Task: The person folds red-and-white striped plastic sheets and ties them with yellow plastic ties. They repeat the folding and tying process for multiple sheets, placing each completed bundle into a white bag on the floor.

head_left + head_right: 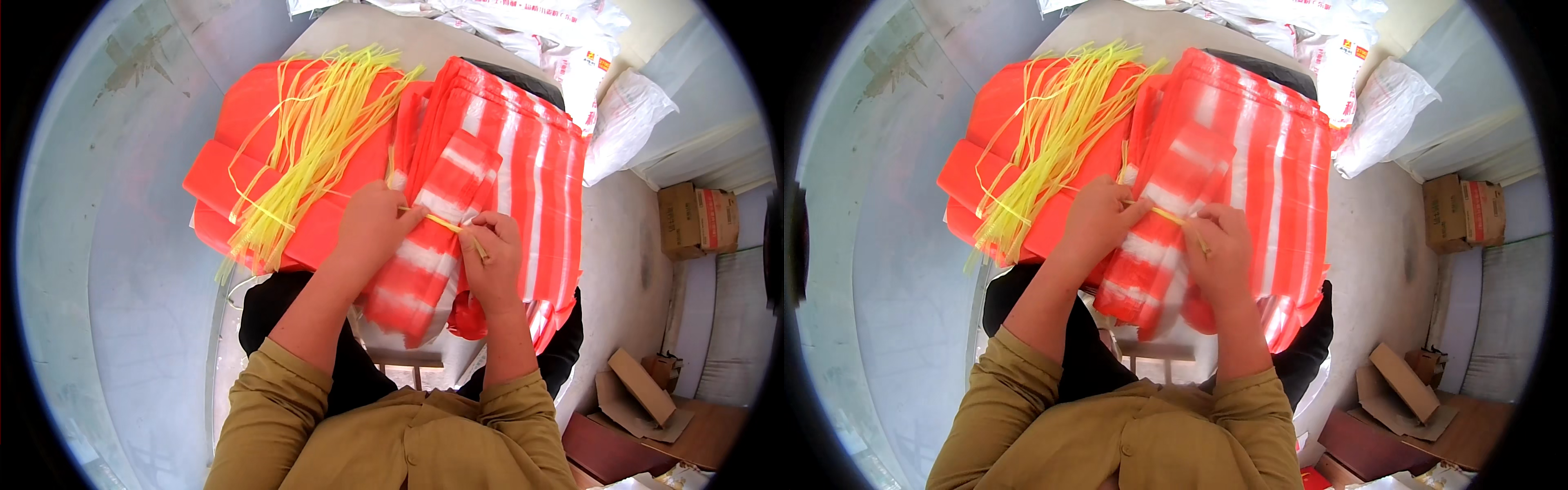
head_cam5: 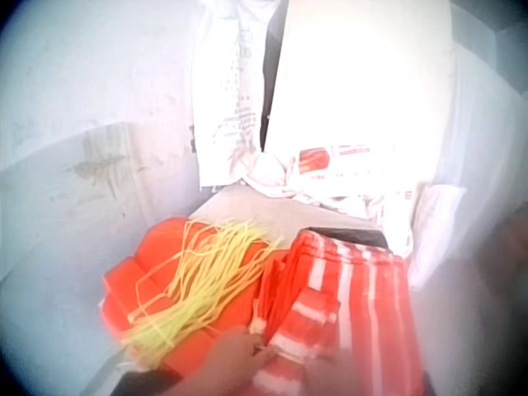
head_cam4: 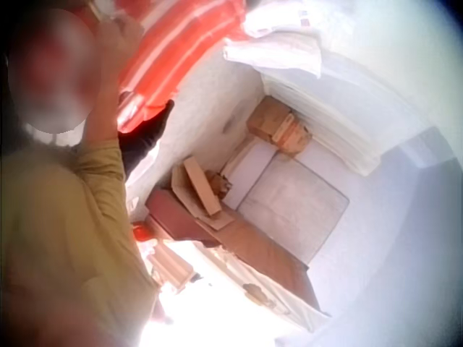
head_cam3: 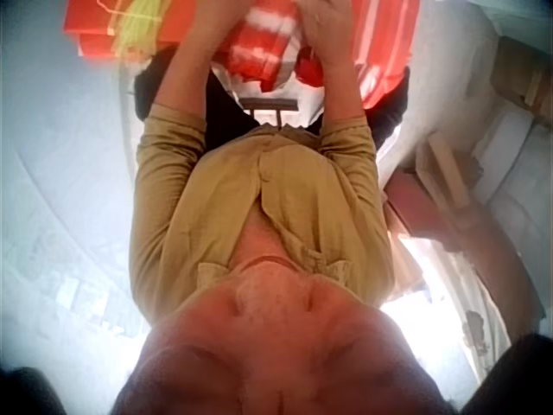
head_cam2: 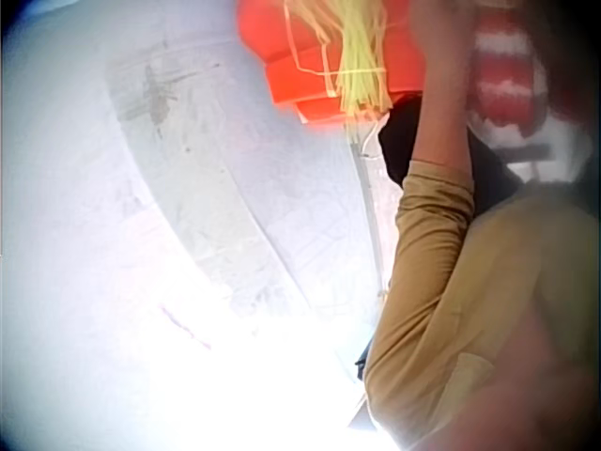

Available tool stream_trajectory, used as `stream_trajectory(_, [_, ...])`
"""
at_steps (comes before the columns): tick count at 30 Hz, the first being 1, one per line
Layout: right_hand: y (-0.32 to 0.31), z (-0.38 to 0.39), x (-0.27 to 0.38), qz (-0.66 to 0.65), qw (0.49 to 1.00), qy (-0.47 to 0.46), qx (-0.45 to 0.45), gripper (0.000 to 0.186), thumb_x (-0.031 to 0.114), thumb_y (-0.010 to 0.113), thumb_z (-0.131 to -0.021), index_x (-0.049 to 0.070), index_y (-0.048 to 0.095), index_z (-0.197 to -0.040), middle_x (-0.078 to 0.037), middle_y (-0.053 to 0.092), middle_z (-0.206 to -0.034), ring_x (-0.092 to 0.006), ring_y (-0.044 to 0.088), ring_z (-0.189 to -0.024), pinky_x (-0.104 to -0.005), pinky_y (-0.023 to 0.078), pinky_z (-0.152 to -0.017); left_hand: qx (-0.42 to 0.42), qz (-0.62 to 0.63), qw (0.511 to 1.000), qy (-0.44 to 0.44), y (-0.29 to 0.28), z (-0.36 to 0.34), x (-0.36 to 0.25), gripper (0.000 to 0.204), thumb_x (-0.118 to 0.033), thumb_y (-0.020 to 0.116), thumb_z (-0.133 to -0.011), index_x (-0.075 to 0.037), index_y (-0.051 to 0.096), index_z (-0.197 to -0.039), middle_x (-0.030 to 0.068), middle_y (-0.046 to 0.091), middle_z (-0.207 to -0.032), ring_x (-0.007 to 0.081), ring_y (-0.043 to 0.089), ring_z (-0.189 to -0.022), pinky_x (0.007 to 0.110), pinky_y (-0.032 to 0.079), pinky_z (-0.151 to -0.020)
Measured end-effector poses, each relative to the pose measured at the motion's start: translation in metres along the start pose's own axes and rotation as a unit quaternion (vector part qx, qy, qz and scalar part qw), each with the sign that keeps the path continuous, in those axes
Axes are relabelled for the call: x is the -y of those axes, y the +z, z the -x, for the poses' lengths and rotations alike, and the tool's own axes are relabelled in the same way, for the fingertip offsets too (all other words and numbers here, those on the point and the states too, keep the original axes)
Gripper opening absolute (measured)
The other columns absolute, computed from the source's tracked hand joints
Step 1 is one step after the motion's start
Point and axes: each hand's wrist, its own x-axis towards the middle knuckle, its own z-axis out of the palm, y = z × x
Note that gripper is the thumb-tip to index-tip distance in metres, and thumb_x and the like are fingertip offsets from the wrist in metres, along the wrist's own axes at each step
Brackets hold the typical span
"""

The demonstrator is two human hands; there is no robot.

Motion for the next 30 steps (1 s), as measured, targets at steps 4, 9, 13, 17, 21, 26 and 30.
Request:
stream_trajectory(4, [-0.007,-0.015,0.016,-0.061,0.996,0.053,0.037,0.008,0.004,0.073,-0.091,-0.003,0.072,-0.086,-0.014,0.072,-0.111,-0.0279,0.067,-0.096,-0.0386,0.054,-0.086,-0.008,-0.043,0.999,0.030,0.004,0.007,-0.015,0.038,-0.036,0.081,-0.093,-0.001,0.077,-0.079,0.0212,0.066,-0.092,0.0388,0.069,-0.088,0.049,0.055,-0.078])
stream_trajectory(9, [0.008,-0.020,0.023,-0.233,0.952,0.189,0.064,0.016,0.005,0.065,-0.098,-0.004,0.070,-0.086,-0.012,0.076,-0.114,-0.0159,0.066,-0.091,-0.0319,0.054,-0.082,-0.025,-0.052,0.997,0.056,0.012,0.007,-0.015,0.032,-0.031,0.081,-0.092,-0.001,0.076,-0.079,0.0209,0.066,-0.093,0.0382,0.069,-0.087,0.048,0.055,-0.078])
stream_trajectory(13, [0.010,-0.023,0.025,-0.378,0.854,0.349,0.081,0.018,0.008,0.063,-0.104,-0.002,0.072,-0.092,-0.008,0.075,-0.104,-0.0095,0.062,-0.081,-0.0258,0.052,-0.075,-0.022,-0.018,0.999,0.044,0.013,0.006,-0.003,0.028,-0.027,0.081,-0.091,-0.002,0.076,-0.080,0.0202,0.066,-0.097,0.0383,0.068,-0.091,0.048,0.055,-0.080])
stream_trajectory(17, [0.020,-0.017,0.006,-0.342,0.875,0.318,0.132,0.013,0.010,0.066,-0.106,-0.001,0.073,-0.104,-0.003,0.071,-0.095,-0.0066,0.059,-0.079,-0.0234,0.050,-0.072,-0.046,0.027,0.998,0.044,0.009,0.006,0.009,0.025,-0.026,0.083,-0.090,-0.003,0.077,-0.081,0.0156,0.067,-0.100,0.0361,0.065,-0.102,0.048,0.053,-0.086])
stream_trajectory(21, [0.030,-0.014,0.006,-0.230,0.930,0.256,0.128,0.010,0.008,0.070,-0.104,0.001,0.073,-0.110,0.000,0.067,-0.092,-0.0058,0.059,-0.082,-0.0231,0.050,-0.074,-0.171,-0.016,0.971,0.166,-0.006,0.002,0.012,0.019,-0.021,0.083,-0.089,-0.004,0.078,-0.086,0.0100,0.069,-0.103,0.0315,0.062,-0.106,0.044,0.049,-0.094])
stream_trajectory(26, [0.031,-0.016,0.022,-0.158,0.954,0.220,0.129,0.014,0.008,0.073,-0.099,0.003,0.074,-0.112,-0.008,0.069,-0.096,-0.0184,0.067,-0.088,-0.0313,0.055,-0.080,-0.048,0.159,0.963,0.214,-0.008,0.004,0.002,0.017,-0.020,0.081,-0.091,-0.005,0.078,-0.085,0.0078,0.069,-0.104,0.0293,0.063,-0.102,0.042,0.050,-0.091])
stream_trajectory(30, [0.031,-0.015,0.017,-0.116,0.974,0.151,0.123,0.016,0.009,0.069,-0.102,0.005,0.074,-0.116,-0.015,0.072,-0.102,-0.0288,0.072,-0.094,-0.0380,0.057,-0.086,0.104,0.394,0.908,0.094,-0.011,0.009,-0.008,0.015,-0.018,0.075,-0.098,-0.006,0.078,-0.107,0.0096,0.071,-0.109,0.0265,0.067,-0.103,0.037,0.053,-0.093])
